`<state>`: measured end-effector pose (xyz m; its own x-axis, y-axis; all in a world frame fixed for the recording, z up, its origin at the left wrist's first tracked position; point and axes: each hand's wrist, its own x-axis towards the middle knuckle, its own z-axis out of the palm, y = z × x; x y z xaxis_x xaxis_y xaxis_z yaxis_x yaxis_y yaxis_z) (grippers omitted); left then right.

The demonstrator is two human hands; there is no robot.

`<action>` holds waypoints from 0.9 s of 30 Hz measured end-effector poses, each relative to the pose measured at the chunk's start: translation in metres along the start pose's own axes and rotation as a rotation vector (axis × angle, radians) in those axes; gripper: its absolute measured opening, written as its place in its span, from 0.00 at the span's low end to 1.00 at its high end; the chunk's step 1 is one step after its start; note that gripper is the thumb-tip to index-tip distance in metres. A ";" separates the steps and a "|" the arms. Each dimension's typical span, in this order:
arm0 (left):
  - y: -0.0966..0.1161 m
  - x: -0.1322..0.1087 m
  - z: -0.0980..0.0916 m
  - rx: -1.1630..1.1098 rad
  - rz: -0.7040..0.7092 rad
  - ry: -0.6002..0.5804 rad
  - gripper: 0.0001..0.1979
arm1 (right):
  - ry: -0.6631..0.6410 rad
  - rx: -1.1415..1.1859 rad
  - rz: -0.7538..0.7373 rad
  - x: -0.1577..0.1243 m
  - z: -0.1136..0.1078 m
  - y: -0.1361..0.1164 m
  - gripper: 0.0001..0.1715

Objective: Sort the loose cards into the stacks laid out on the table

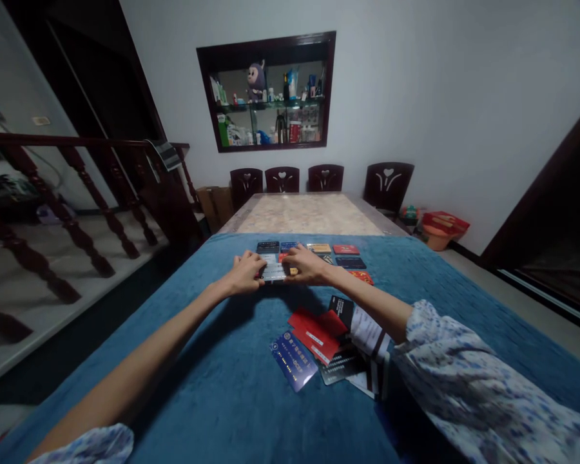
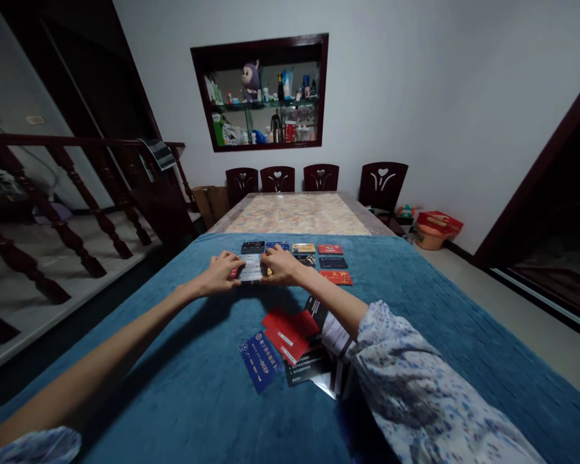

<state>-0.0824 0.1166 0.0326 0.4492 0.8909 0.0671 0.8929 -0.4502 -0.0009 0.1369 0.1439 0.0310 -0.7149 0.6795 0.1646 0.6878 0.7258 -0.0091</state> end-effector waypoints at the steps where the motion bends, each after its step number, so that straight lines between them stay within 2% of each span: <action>1: -0.003 0.002 -0.001 0.004 -0.008 -0.002 0.18 | -0.006 -0.005 0.003 0.004 -0.001 0.000 0.20; 8: -0.019 0.018 -0.010 0.030 -0.048 -0.008 0.15 | -0.036 -0.037 0.056 0.032 -0.010 0.000 0.16; 13: -0.027 0.028 -0.013 0.054 -0.080 -0.033 0.16 | -0.065 -0.036 0.017 0.051 -0.007 0.007 0.16; 20: -0.046 0.042 -0.008 0.077 -0.088 -0.053 0.20 | -0.105 -0.053 0.077 0.072 -0.002 0.007 0.16; 27: -0.058 0.058 0.001 0.084 -0.109 -0.097 0.17 | -0.139 -0.062 0.112 0.084 0.005 0.010 0.18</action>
<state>-0.1076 0.1944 0.0360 0.3463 0.9378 -0.0255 0.9342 -0.3472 -0.0822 0.0834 0.2090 0.0395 -0.6412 0.7669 0.0277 0.7672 0.6400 0.0420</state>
